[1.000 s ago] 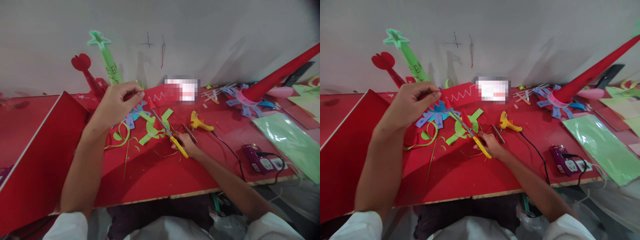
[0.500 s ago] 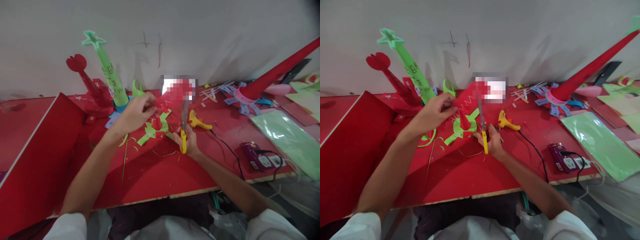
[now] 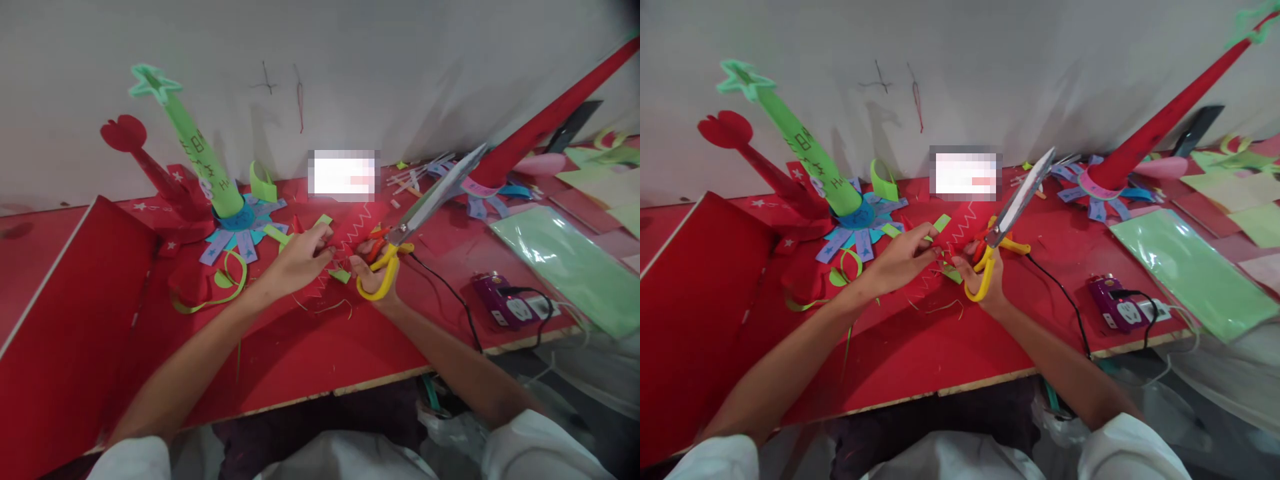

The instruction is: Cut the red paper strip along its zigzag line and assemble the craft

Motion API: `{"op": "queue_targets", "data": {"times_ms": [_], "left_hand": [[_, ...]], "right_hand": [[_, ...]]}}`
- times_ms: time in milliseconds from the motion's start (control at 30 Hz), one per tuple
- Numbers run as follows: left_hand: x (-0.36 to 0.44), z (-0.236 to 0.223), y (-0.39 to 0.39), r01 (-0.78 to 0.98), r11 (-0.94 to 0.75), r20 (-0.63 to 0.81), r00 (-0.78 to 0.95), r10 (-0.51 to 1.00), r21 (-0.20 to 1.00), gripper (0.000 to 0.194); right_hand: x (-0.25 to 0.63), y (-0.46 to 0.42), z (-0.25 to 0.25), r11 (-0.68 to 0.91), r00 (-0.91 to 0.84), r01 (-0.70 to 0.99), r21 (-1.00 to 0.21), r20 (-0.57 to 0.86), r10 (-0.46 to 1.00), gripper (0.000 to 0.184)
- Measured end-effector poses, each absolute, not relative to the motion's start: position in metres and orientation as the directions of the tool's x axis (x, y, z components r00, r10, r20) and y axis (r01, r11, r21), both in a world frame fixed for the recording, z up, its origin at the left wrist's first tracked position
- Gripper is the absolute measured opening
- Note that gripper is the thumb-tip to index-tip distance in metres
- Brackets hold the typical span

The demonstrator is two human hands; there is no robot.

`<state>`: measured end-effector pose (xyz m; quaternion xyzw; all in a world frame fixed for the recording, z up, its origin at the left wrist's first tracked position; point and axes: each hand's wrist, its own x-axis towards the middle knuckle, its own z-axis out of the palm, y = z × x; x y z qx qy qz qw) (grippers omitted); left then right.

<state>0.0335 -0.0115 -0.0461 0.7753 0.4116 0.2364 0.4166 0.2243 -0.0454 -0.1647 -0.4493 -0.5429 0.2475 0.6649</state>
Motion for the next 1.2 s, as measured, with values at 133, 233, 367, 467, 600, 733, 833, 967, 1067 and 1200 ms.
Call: {"op": "queue_targets", "data": {"times_ms": [133,233,367,467,600,733,833,967,1067,1200], "left_hand": [[0.036,-0.047,-0.013,0.452,-0.331,0.027,0.557,0.83,0.828,0.008],[0.036,-0.046,-0.014,0.465,-0.341,0.021,0.567,0.823,0.817,0.01],[0.037,-0.047,-0.014,0.468,-0.336,0.008,0.574,0.819,0.817,0.013],[0.038,-0.049,-0.014,0.464,-0.341,0.013,0.577,0.817,0.818,0.014],[0.037,-0.051,-0.012,0.457,-0.356,0.024,0.588,0.809,0.815,0.013],[0.036,-0.052,-0.012,0.453,-0.349,0.021,0.586,0.81,0.82,0.014],[0.036,-0.052,-0.013,0.455,-0.367,0.027,0.598,0.801,0.812,0.011],[0.039,-0.053,-0.013,0.476,-0.428,0.089,0.582,0.808,0.768,0.025],[0.041,-0.054,-0.012,0.491,-0.429,0.093,0.57,0.816,0.758,0.032],[0.042,-0.054,-0.013,0.517,-0.417,0.09,0.543,0.835,0.747,0.033]], "right_hand": [[0.217,-0.052,-0.151,0.488,0.343,0.204,-0.849,0.529,0.777,0.041],[0.216,-0.053,-0.145,0.478,0.365,0.205,-0.854,0.52,0.772,0.035],[0.215,-0.051,-0.149,0.442,0.36,0.086,-0.893,0.442,0.822,0.031],[0.216,-0.05,-0.153,0.433,0.357,0.049,-0.9,0.42,0.834,0.031],[0.216,-0.05,-0.155,0.436,0.334,0.063,-0.898,0.431,0.838,0.025],[0.215,-0.052,-0.154,0.465,0.329,0.049,-0.884,0.454,0.828,0.023],[0.214,-0.054,-0.152,0.466,0.336,0.094,-0.88,0.469,0.817,0.022],[0.215,-0.056,-0.153,0.449,0.362,0.183,-0.874,0.485,0.796,0.025],[0.216,-0.056,-0.157,0.448,0.338,0.169,-0.878,0.478,0.81,0.024],[0.216,-0.055,-0.158,0.459,0.327,0.141,-0.877,0.478,0.815,0.02]]}}
